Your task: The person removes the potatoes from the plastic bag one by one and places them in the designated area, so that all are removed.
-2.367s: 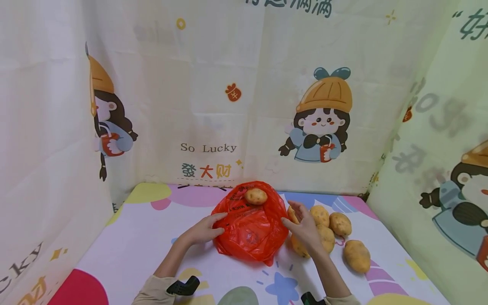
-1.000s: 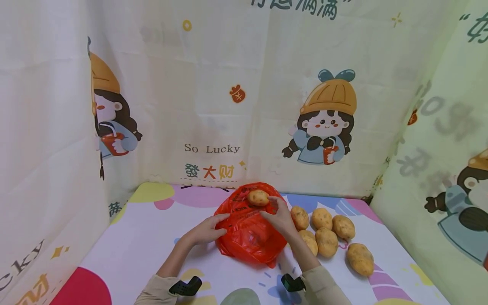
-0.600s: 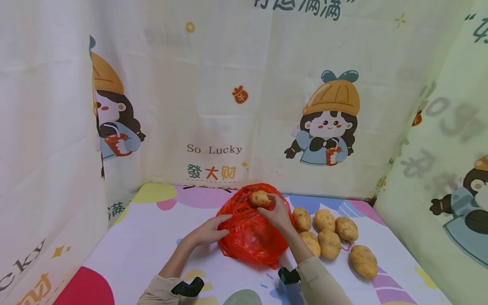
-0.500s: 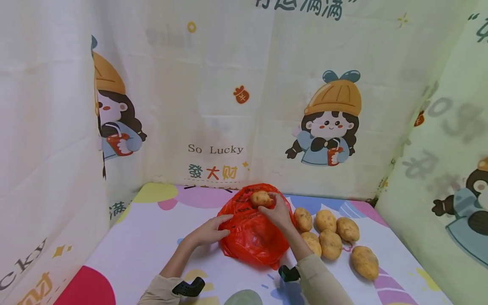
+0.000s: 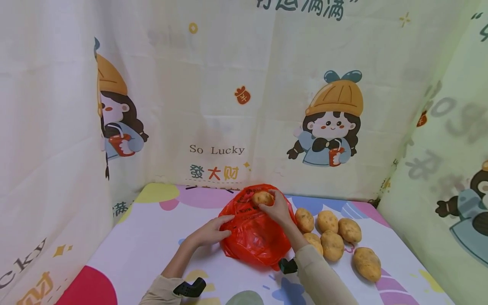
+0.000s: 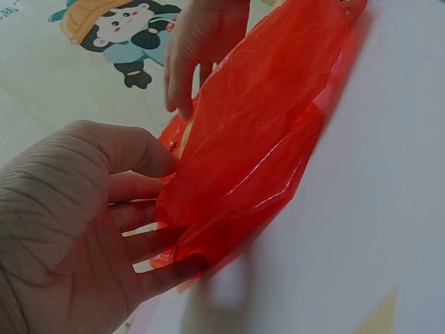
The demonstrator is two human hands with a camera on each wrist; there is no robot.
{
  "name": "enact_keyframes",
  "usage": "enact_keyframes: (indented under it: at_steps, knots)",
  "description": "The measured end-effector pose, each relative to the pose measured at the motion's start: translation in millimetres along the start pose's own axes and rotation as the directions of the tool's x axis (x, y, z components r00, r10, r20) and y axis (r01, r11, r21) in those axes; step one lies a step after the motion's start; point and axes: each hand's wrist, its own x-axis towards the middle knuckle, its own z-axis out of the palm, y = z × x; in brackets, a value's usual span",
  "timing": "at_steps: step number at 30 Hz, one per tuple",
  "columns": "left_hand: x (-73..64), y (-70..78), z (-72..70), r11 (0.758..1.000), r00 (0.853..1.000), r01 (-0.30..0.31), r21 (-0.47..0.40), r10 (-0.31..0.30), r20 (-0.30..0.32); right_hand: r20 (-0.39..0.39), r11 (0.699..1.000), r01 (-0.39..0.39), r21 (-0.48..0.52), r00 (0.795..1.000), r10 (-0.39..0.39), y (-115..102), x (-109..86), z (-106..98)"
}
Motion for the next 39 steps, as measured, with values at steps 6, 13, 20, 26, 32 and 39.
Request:
enact_keyframes:
  at_steps: [6,13,20,26,32,39]
  knots:
    - [0.3,-1.4,0.5,1.000,1.000,-0.002,0.007,0.002,0.002,0.015,0.999,0.026,-0.040,1.000,-0.025,2.2,6.6,0.8]
    - [1.2,-1.1,-0.8,1.000,1.000,-0.020,0.012,0.020,0.004,0.037,0.993,0.062,-0.102,0.998,-0.059,1.7,14.6,0.7]
    - [2.3,-0.4,-1.2,1.000,1.000,-0.021,0.018,0.021,0.009,0.074,0.983,0.076,-0.165,0.995,-0.064,1.0,16.9,1.2]
    - [2.2,-0.1,-0.9,1.000,1.000,-0.016,0.020,0.016,0.008,0.087,0.981,0.036,-0.193,0.996,-0.019,0.6,14.6,2.0]
    - [2.6,-0.2,-0.4,1.000,1.000,-0.012,0.018,0.012,0.006,0.109,0.985,0.040,-0.169,0.994,-0.022,5.2,15.4,5.4]
    - [3.2,-2.1,0.4,0.999,1.000,-0.025,0.020,0.025,0.005,0.114,0.985,0.075,-0.152,0.992,-0.058,8.7,15.2,6.0]
